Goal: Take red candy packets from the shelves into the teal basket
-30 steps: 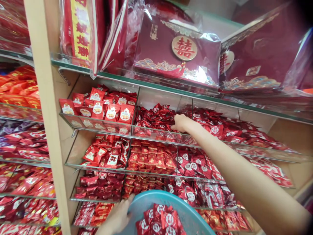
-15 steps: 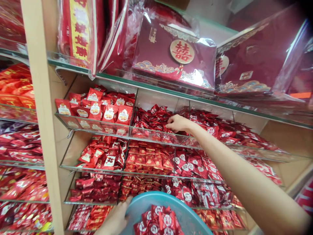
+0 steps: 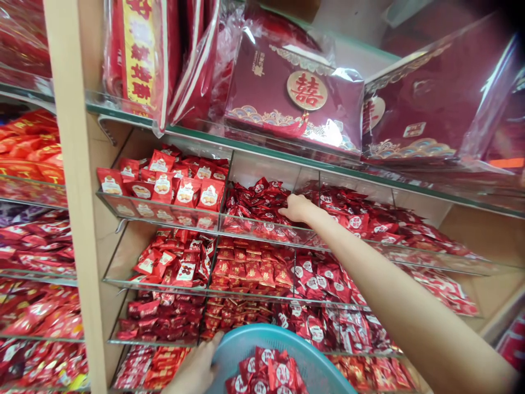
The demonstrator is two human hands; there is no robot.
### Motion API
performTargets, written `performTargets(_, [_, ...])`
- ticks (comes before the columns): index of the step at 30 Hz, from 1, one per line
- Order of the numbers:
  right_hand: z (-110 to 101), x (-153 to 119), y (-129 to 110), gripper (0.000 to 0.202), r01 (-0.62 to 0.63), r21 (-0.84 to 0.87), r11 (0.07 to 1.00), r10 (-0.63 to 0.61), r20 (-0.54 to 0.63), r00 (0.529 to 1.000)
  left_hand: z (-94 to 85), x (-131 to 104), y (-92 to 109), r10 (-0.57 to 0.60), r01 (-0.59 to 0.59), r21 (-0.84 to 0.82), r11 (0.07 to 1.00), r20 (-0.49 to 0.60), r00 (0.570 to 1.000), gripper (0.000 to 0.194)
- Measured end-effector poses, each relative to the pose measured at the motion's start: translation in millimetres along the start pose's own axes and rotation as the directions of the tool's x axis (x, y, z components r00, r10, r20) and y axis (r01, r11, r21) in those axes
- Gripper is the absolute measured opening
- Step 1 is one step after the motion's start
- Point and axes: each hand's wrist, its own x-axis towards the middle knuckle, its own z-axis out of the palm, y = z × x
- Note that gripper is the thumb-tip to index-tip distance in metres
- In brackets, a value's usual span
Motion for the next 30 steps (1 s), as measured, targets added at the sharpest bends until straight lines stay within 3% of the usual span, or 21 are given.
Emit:
performTargets(8, [17.5,20.1,-4.9,0.048,-0.035,-0.021,0.999,0.036,0.027,0.999,-2.4,-0.4,1.7,0.011,-0.011,0.014,1.000,0.001,1.000,0.066])
performTargets(16, [12.5,13.6,-14.0,0.059,-0.036,-0.100,0.994,0.055,0.192,0.980,-0.6,2.4,-0.9,0.033,-0.033,0.031,0.999,-0.004,0.999,0.065])
performTargets(21, [7.0,6.1,-14.7,0.062,-0.042,-0.091,0.995,0.060,0.201,0.978,0.8,3.4,-3.4,0.041,-0.041,0.035,0.999,-0.004,0.999,0.066])
performTargets(25, [-0.2,2.7,-11.6,0.050,-0.022,-0.074,0.997,0.036,0.195,0.980,1.5,4.1,-4.1,0.031,-0.031,0.038,0.999,-0.010,0.999,0.066])
performTargets(30, [-4.8,0.9,-9.1,0.028,0.109,-0.089,0.990,-0.078,0.300,0.951,1.5,4.2,-3.4,0.022,-0.021,0.047,0.999,-0.008,1.000,0.066])
